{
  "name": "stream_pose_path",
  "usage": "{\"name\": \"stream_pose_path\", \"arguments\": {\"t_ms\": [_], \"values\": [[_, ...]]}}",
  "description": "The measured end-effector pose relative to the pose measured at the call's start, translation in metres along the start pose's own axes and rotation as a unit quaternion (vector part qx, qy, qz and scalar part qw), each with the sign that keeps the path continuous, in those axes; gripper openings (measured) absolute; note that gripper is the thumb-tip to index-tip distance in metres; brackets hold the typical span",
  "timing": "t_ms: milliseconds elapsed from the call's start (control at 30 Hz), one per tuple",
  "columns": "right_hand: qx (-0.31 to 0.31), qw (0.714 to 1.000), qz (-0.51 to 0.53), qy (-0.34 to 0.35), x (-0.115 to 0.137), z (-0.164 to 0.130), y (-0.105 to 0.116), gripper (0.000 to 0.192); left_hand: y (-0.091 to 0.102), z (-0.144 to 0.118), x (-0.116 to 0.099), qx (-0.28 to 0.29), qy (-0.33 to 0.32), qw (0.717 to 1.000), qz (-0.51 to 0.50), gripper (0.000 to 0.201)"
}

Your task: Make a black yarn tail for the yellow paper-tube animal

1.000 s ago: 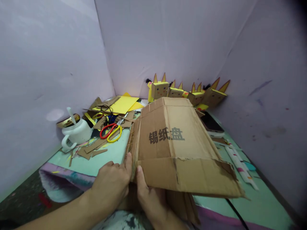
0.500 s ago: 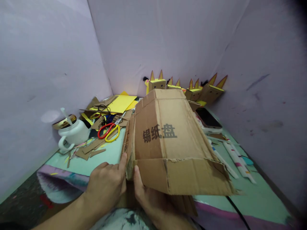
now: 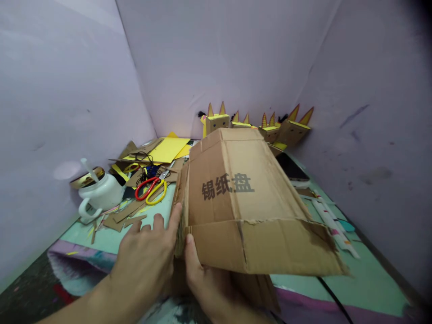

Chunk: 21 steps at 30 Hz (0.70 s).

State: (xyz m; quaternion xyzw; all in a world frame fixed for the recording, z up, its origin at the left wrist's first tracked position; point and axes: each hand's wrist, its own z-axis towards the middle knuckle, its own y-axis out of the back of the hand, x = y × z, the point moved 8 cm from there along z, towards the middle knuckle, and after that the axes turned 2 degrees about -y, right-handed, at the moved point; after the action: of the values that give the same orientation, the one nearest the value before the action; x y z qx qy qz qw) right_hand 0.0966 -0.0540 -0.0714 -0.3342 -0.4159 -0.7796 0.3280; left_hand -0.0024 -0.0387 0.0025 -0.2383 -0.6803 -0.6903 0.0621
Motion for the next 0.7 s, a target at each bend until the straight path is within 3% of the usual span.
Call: {"name": "stream_pose_path", "arguments": {"t_ms": [167, 367, 500, 600, 700], "values": [[0.005, 1.000, 0.013, -0.007, 0.002, 0.001, 0.005, 0.040, 0.005, 0.009, 0.008, -0.036, 0.018, 0.999, -0.033, 0.060], [-0.028, 0.999, 0.025, -0.006, 0.011, -0.007, 0.007, 0.037, -0.005, 0.008, 0.013, -0.105, 0.015, 0.990, -0.090, 0.045], [-0.051, 0.997, -0.003, -0.049, 0.011, -0.018, -0.002, 0.035, -0.011, 0.004, 0.022, -0.141, 0.070, 0.982, -0.107, 0.029], [-0.039, 0.998, -0.005, -0.049, 0.011, -0.016, -0.003, 0.039, -0.012, 0.004, 0.025, -0.131, 0.110, 0.979, -0.107, 0.026], [-0.030, 0.999, 0.017, -0.035, 0.011, -0.006, 0.004, 0.043, -0.013, 0.007, 0.024, -0.068, 0.134, 0.983, -0.103, 0.034]]}}
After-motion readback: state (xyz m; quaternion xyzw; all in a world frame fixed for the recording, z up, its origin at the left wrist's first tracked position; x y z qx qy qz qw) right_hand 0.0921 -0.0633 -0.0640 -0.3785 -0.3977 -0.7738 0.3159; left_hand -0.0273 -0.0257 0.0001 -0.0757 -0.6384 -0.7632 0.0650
